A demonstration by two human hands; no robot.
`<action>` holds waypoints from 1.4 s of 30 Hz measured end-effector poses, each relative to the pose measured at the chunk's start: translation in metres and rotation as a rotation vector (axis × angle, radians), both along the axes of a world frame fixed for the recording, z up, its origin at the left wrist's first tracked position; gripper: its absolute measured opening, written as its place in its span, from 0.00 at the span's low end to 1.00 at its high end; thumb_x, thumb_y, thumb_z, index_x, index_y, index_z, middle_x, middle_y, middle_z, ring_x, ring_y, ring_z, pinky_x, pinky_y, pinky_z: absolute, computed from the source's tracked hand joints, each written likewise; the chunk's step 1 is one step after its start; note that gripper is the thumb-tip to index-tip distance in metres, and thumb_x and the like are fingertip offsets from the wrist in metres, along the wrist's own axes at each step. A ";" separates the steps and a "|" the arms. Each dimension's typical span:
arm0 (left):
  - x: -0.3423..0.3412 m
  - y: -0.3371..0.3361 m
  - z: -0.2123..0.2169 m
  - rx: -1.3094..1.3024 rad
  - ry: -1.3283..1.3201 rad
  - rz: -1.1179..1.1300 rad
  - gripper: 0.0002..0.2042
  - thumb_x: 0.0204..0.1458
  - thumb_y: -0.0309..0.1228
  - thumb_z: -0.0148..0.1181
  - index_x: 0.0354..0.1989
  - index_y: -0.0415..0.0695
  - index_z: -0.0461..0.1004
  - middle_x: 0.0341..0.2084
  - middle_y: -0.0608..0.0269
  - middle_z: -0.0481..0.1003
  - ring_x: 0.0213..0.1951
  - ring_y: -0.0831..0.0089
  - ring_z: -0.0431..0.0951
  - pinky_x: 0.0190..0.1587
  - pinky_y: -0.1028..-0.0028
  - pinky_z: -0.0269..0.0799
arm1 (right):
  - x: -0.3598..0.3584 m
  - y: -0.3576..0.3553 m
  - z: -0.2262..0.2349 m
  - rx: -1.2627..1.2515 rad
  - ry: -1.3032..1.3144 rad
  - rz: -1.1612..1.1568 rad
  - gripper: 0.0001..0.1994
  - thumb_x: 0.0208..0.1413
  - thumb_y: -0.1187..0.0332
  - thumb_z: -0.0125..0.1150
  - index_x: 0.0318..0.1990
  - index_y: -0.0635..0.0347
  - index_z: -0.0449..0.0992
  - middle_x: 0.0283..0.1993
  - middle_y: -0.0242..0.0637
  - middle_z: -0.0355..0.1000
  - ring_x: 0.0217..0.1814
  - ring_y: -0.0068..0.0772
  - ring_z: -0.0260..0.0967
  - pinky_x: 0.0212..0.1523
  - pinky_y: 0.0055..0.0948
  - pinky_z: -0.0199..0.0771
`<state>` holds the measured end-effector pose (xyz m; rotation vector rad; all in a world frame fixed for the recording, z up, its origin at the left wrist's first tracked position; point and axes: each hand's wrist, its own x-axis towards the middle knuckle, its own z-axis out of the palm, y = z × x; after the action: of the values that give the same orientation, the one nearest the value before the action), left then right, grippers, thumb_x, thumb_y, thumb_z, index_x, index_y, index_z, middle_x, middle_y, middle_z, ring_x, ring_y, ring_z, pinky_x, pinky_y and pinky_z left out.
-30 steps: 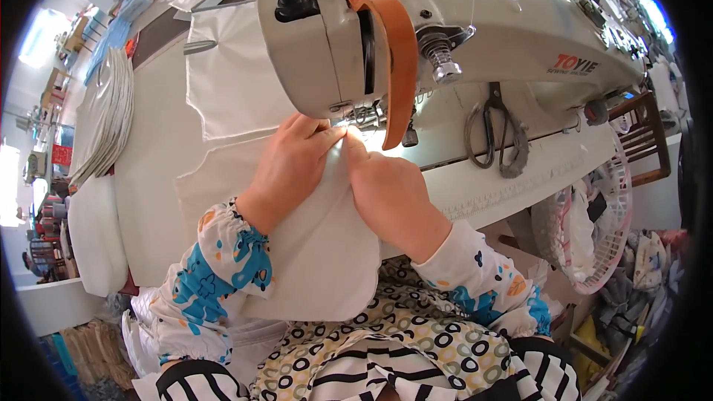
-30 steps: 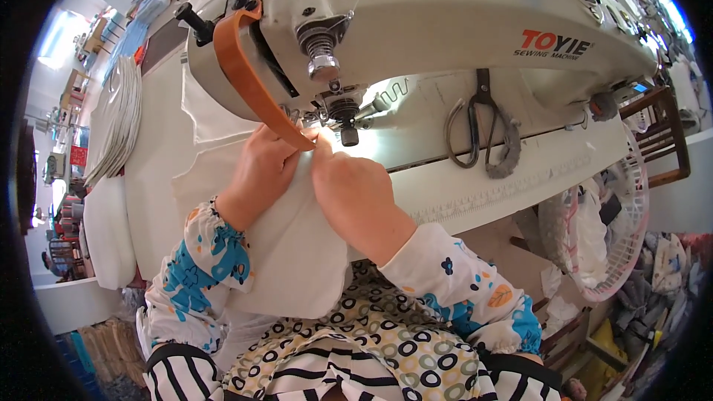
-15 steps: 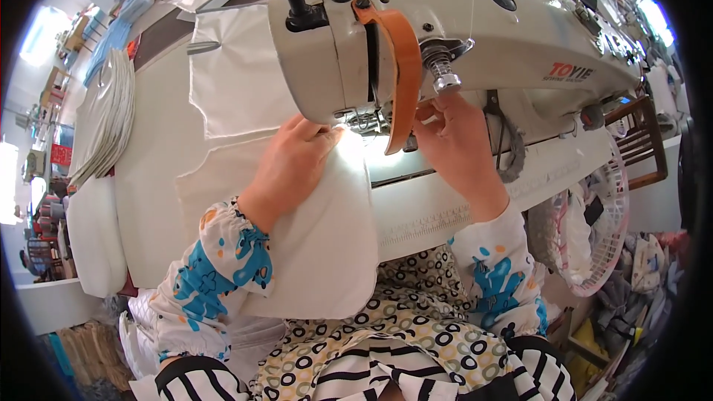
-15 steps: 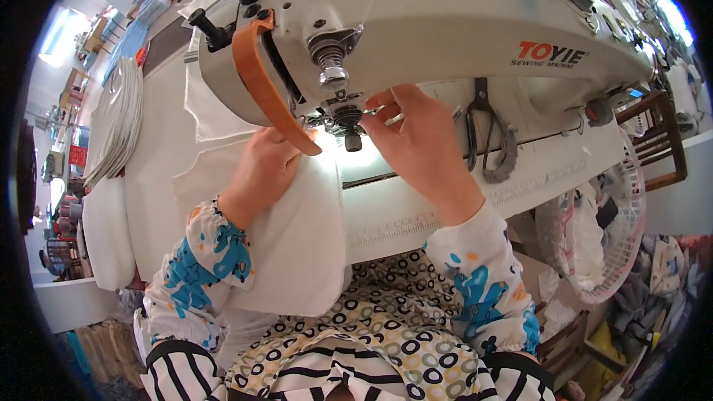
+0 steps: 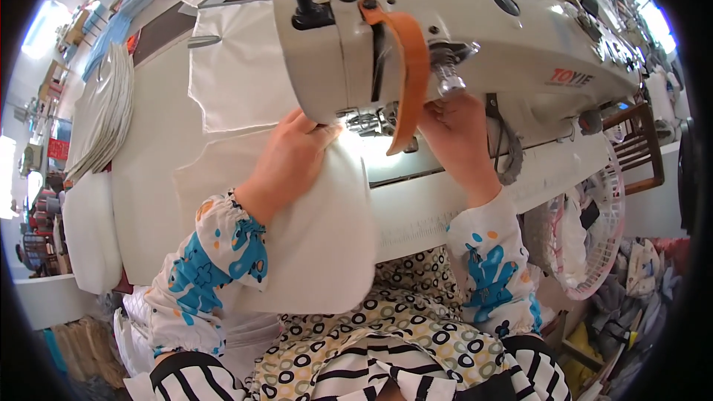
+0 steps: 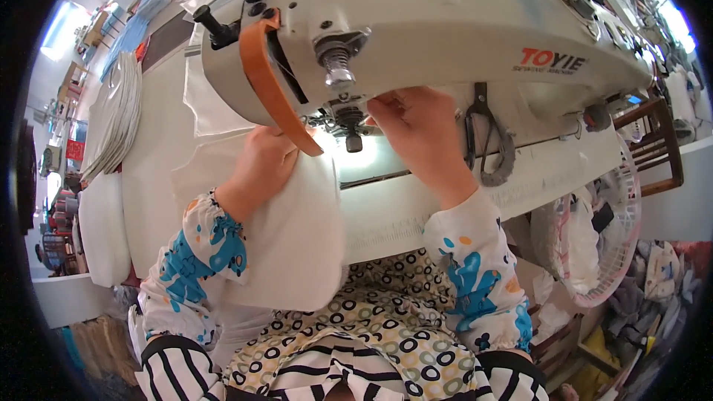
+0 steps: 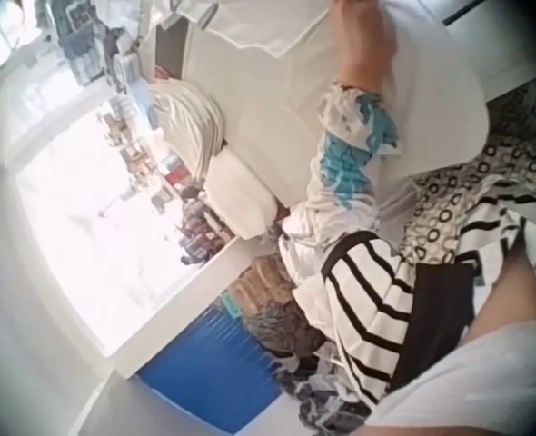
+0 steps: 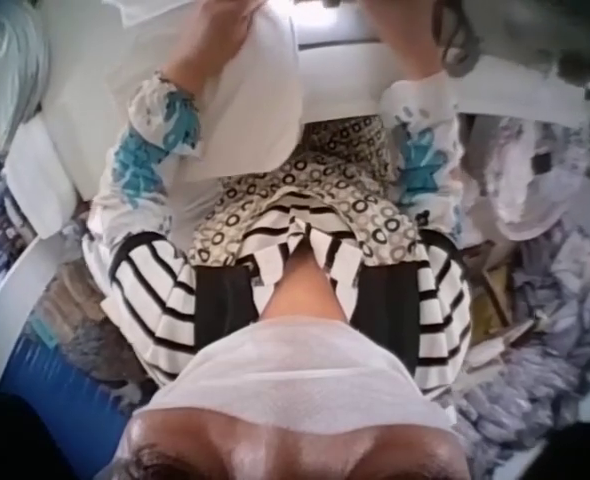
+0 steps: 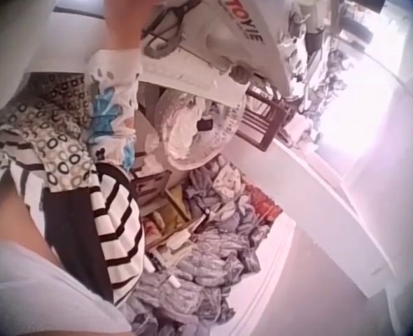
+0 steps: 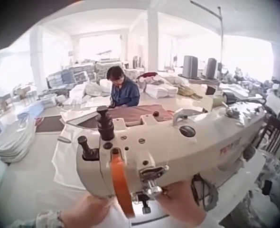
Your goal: Use a sewing machine to join pieces of white fabric together.
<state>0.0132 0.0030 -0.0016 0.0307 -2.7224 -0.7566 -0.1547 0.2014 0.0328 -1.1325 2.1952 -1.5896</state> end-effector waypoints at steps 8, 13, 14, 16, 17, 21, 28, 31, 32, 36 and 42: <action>0.050 0.051 0.038 -0.225 -0.089 0.034 0.27 0.51 0.31 0.63 0.62 0.42 0.72 0.62 0.53 0.68 0.67 0.49 0.63 0.71 0.44 0.52 | 0.042 0.025 -0.003 -0.063 0.027 -0.078 0.06 0.56 0.78 0.64 0.40 0.66 0.76 0.35 0.37 0.78 0.31 0.25 0.76 0.34 0.27 0.75; 0.116 0.124 0.053 -0.124 -0.381 -0.166 0.34 0.48 0.36 0.62 0.68 0.45 0.67 0.72 0.53 0.60 0.75 0.49 0.53 0.75 0.39 0.38 | 0.093 0.083 -0.034 -0.010 0.358 0.228 0.10 0.47 0.80 0.64 0.38 0.59 0.77 0.39 0.34 0.76 0.39 0.40 0.75 0.43 0.35 0.75; 0.120 0.125 0.050 -0.128 -0.390 -0.164 0.34 0.48 0.36 0.62 0.68 0.45 0.67 0.72 0.53 0.60 0.75 0.49 0.53 0.75 0.39 0.38 | 0.101 0.088 -0.037 -0.020 0.394 0.382 0.13 0.43 0.80 0.65 0.38 0.56 0.78 0.41 0.33 0.76 0.42 0.41 0.74 0.45 0.37 0.74; 0.124 0.120 0.041 -0.504 -0.299 -0.143 0.30 0.50 0.31 0.60 0.66 0.46 0.70 0.72 0.55 0.60 0.75 0.52 0.53 0.74 0.40 0.39 | 0.114 0.089 -0.043 -0.045 0.429 0.388 0.13 0.42 0.78 0.65 0.38 0.55 0.79 0.44 0.32 0.76 0.43 0.38 0.73 0.47 0.37 0.73; 0.124 0.116 0.044 -0.505 -0.299 -0.154 0.30 0.50 0.31 0.60 0.66 0.46 0.70 0.72 0.55 0.60 0.75 0.52 0.53 0.74 0.40 0.39 | 0.119 0.089 -0.044 -0.063 0.471 0.393 0.14 0.40 0.77 0.66 0.38 0.53 0.80 0.46 0.30 0.75 0.45 0.36 0.73 0.48 0.37 0.72; 0.115 0.088 0.080 -0.296 -0.247 -0.269 0.22 0.51 0.26 0.57 0.58 0.44 0.77 0.63 0.57 0.72 0.69 0.59 0.67 0.73 0.49 0.52 | 0.125 0.086 -0.049 -0.016 0.606 0.316 0.14 0.41 0.75 0.66 0.39 0.54 0.81 0.49 0.29 0.75 0.47 0.35 0.72 0.49 0.37 0.71; 0.107 0.101 0.057 -0.211 -0.186 -0.278 0.17 0.47 0.22 0.59 0.48 0.38 0.80 0.54 0.56 0.79 0.56 0.60 0.79 0.59 0.61 0.75 | 0.122 0.087 -0.054 -0.007 0.548 0.340 0.16 0.42 0.76 0.64 0.42 0.54 0.82 0.49 0.29 0.75 0.46 0.35 0.72 0.47 0.38 0.71; 0.107 0.104 0.045 -0.175 -0.152 -0.255 0.17 0.46 0.22 0.60 0.47 0.38 0.80 0.53 0.55 0.80 0.56 0.60 0.80 0.57 0.61 0.76 | 0.101 0.074 -0.043 0.073 0.483 0.327 0.16 0.45 0.77 0.62 0.44 0.55 0.81 0.47 0.31 0.74 0.44 0.39 0.70 0.45 0.40 0.71; 0.107 0.104 0.042 -0.159 -0.138 -0.242 0.17 0.47 0.22 0.61 0.47 0.38 0.80 0.53 0.55 0.80 0.56 0.60 0.80 0.57 0.61 0.76 | 0.089 0.064 -0.039 0.123 0.465 0.288 0.16 0.47 0.78 0.61 0.45 0.55 0.80 0.45 0.32 0.73 0.43 0.41 0.69 0.45 0.40 0.70; 0.107 0.102 0.032 -0.092 -0.117 -0.228 0.16 0.47 0.22 0.62 0.47 0.38 0.80 0.54 0.55 0.79 0.56 0.60 0.80 0.55 0.62 0.77 | 0.053 0.018 -0.036 0.067 0.519 0.211 0.16 0.50 0.78 0.60 0.47 0.53 0.79 0.42 0.34 0.70 0.44 0.44 0.68 0.45 0.41 0.69; 0.097 0.097 0.027 -0.010 -0.095 -0.190 0.16 0.47 0.22 0.63 0.47 0.40 0.81 0.54 0.56 0.80 0.55 0.61 0.81 0.51 0.64 0.78 | 0.046 0.008 -0.044 0.186 0.599 0.253 0.21 0.51 0.77 0.61 0.54 0.49 0.80 0.41 0.36 0.69 0.43 0.44 0.66 0.44 0.41 0.67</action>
<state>0.1098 0.0998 0.0251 -0.2017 -2.8481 -0.8126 -0.1091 0.2096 -0.0113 -1.9187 2.3329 -1.0023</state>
